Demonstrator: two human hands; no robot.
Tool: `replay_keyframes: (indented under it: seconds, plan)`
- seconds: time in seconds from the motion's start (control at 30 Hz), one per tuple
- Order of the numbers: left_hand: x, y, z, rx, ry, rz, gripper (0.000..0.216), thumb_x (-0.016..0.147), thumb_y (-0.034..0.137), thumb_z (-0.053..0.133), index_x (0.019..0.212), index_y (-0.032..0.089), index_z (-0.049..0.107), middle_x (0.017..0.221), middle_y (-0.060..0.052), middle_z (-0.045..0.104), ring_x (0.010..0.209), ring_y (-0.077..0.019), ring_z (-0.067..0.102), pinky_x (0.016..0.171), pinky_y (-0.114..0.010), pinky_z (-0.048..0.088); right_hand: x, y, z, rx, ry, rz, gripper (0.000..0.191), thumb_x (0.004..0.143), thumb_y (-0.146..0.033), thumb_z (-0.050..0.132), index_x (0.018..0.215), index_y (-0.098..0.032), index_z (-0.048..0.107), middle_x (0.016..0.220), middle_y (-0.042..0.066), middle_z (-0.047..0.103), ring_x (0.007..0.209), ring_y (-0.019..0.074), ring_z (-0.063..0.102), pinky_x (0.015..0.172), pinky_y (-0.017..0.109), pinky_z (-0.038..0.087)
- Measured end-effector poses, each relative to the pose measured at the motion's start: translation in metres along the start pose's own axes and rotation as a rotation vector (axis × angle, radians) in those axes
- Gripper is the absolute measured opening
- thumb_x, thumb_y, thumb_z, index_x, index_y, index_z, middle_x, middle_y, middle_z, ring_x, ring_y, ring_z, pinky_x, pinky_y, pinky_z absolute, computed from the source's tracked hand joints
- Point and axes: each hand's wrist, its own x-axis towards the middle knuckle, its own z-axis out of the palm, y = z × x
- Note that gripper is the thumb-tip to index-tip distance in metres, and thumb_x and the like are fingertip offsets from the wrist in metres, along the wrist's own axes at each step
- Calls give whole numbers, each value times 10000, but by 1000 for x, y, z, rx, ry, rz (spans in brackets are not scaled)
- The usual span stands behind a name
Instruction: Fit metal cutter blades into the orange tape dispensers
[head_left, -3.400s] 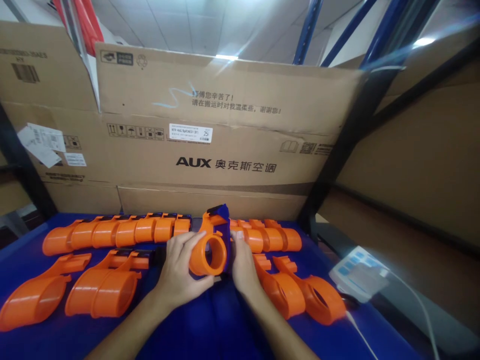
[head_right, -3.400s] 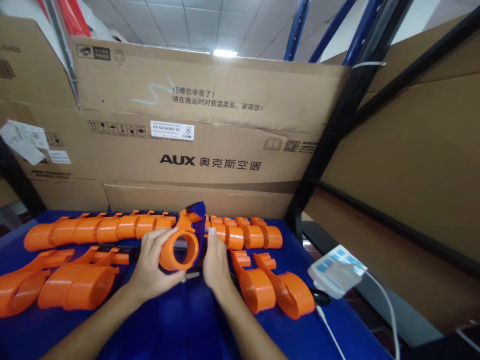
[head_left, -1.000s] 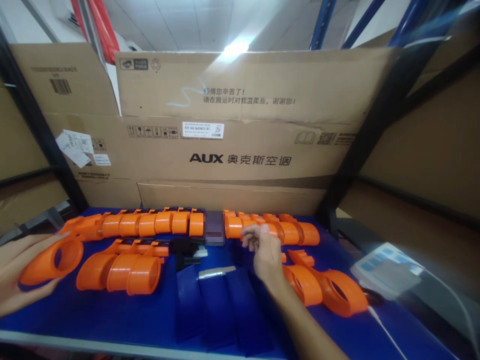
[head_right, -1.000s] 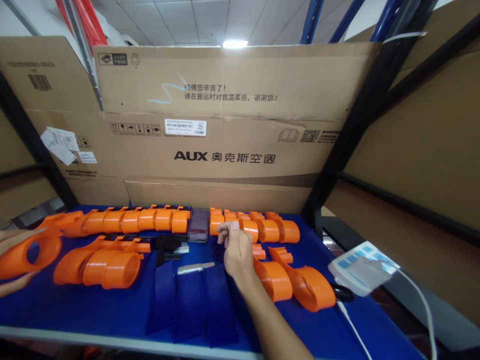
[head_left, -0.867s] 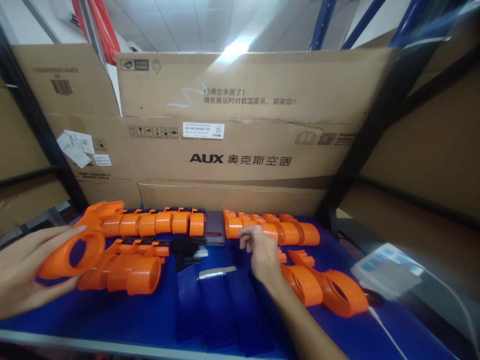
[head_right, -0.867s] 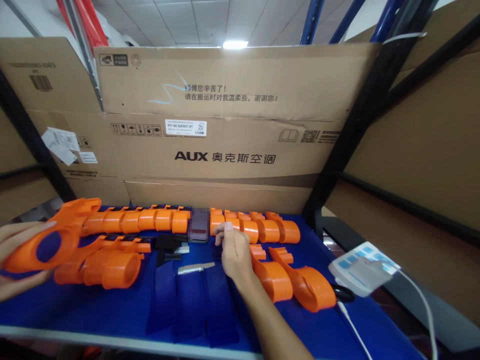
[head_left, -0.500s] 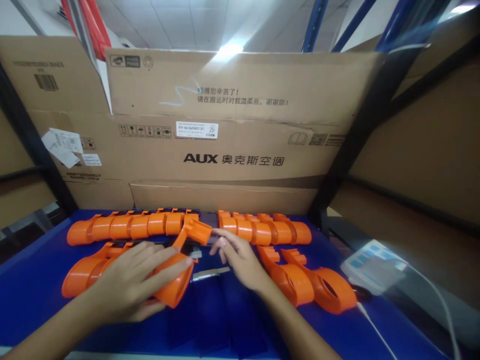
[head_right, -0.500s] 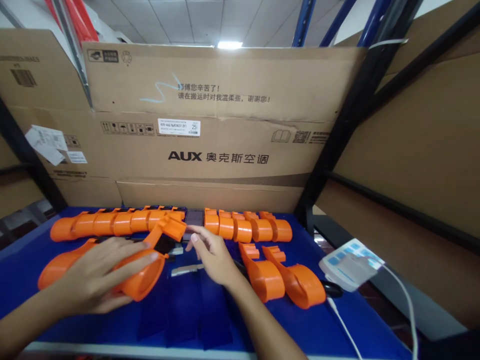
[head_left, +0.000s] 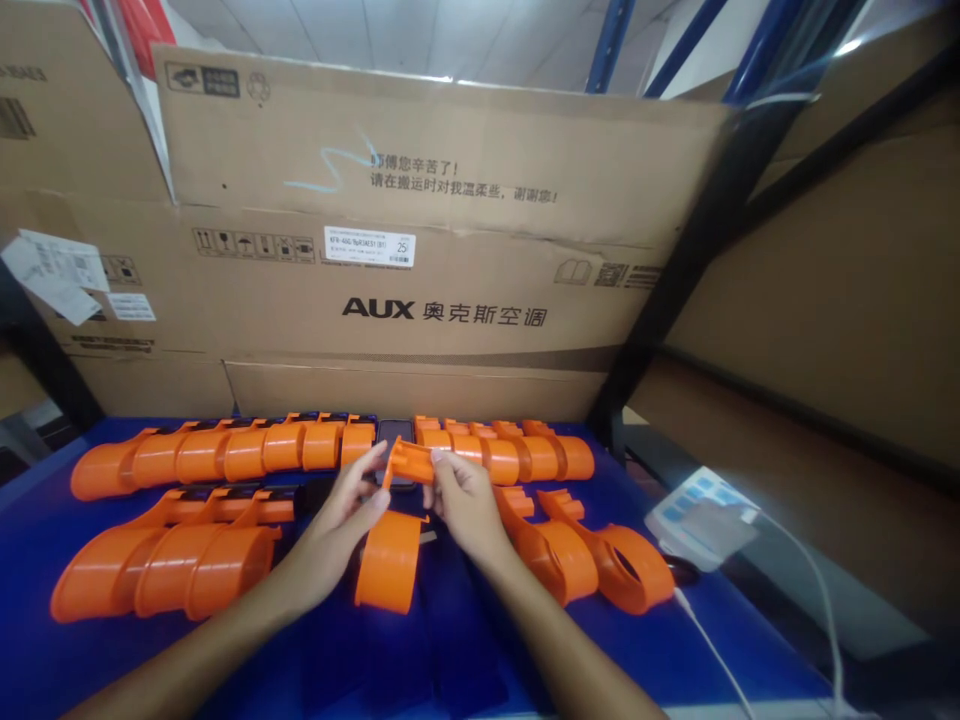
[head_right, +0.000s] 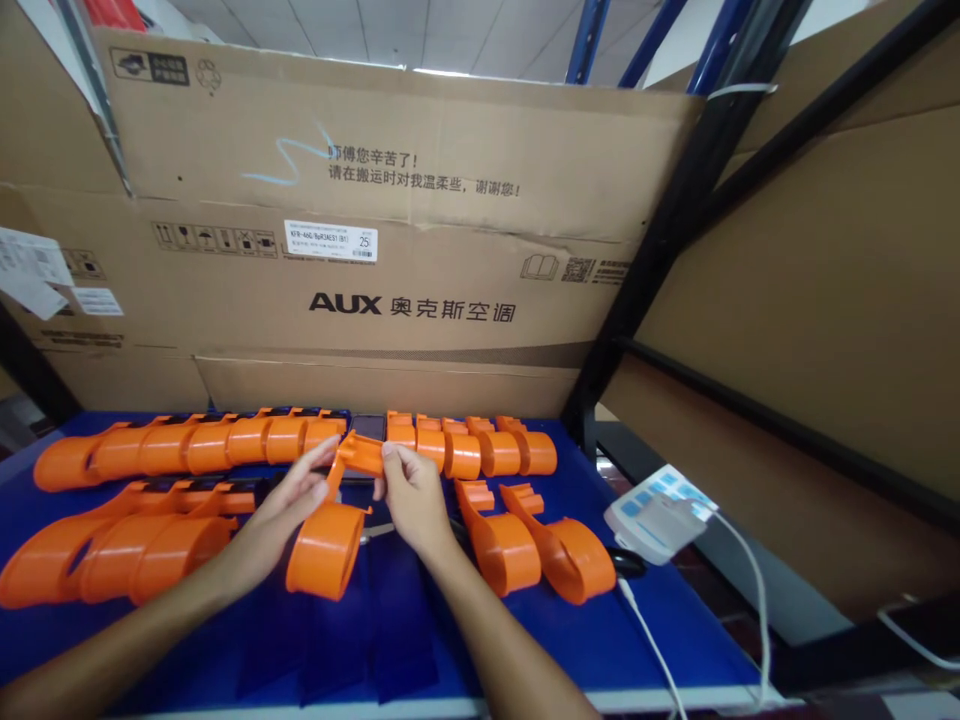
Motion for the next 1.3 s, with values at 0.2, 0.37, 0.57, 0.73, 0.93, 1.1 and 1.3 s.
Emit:
replay_keyframes:
  seconds: [0.2, 0.37, 0.57, 0.73, 0.93, 1.1, 1.3]
  plan:
    - [26, -11, 22, -476, 123, -249, 383, 815, 537, 753, 1013, 219, 671, 584, 29, 599, 471, -115, 493, 496, -230, 373, -3, 0, 7, -60, -55, -35, 624, 1037, -617, 349, 730, -191, 686, 583, 22, 622, 527, 160, 535, 523, 271, 428]
    - [26, -18, 6, -501, 235, -201, 427, 848, 572, 692, 680, 200, 565, 538, 22, 575, 459, -101, 473, 484, -225, 366, -11, -12, 3, -349, -316, -219, 589, 1090, -503, 262, 1116, -183, 756, 1200, 119, 732, 1125, 257, 619, 1009, 418, 459]
    - [20, -24, 1, -541, 258, -221, 445, 871, 576, 656, 664, 203, 527, 503, 32, 551, 449, -106, 451, 480, -227, 380, -18, -33, 5, -744, -673, -301, 503, 1110, -409, 241, 1205, -231, 702, 1334, 69, 675, 1099, 261, 520, 964, 456, 402]
    - [20, -17, 3, -568, 273, -214, 424, 847, 562, 693, 699, 201, 528, 487, 39, 549, 441, -103, 455, 470, -212, 380, -19, -32, 7, -864, -732, -317, 478, 1108, -383, 277, 1030, -211, 715, 1271, 66, 693, 1005, 247, 501, 876, 421, 382]
    - [21, -16, 2, -544, 326, -189, 399, 845, 553, 705, 746, 196, 555, 509, 43, 563, 442, -87, 453, 476, -198, 381, -15, -30, -3, -882, -675, -313, 512, 1107, -392, 278, 979, -186, 729, 1170, 99, 710, 1049, 253, 507, 899, 412, 385]
    - [21, -18, 3, -529, 333, -194, 382, 824, 553, 727, 836, 190, 606, 531, 39, 582, 457, -96, 484, 490, -204, 395, -14, -28, -9, -894, -617, -312, 530, 1111, -397, 271, 984, -166, 730, 1171, 103, 707, 1071, 246, 524, 947, 419, 380]
    - [17, -17, 6, -527, 294, -216, 449, 836, 521, 726, 1122, 183, 654, 564, 37, 589, 493, -102, 482, 502, -194, 387, -12, -28, -9, -895, -598, -293, 534, 1113, -405, 264, 844, -189, 672, 928, 71, 728, 941, 227, 550, 868, 383, 400]
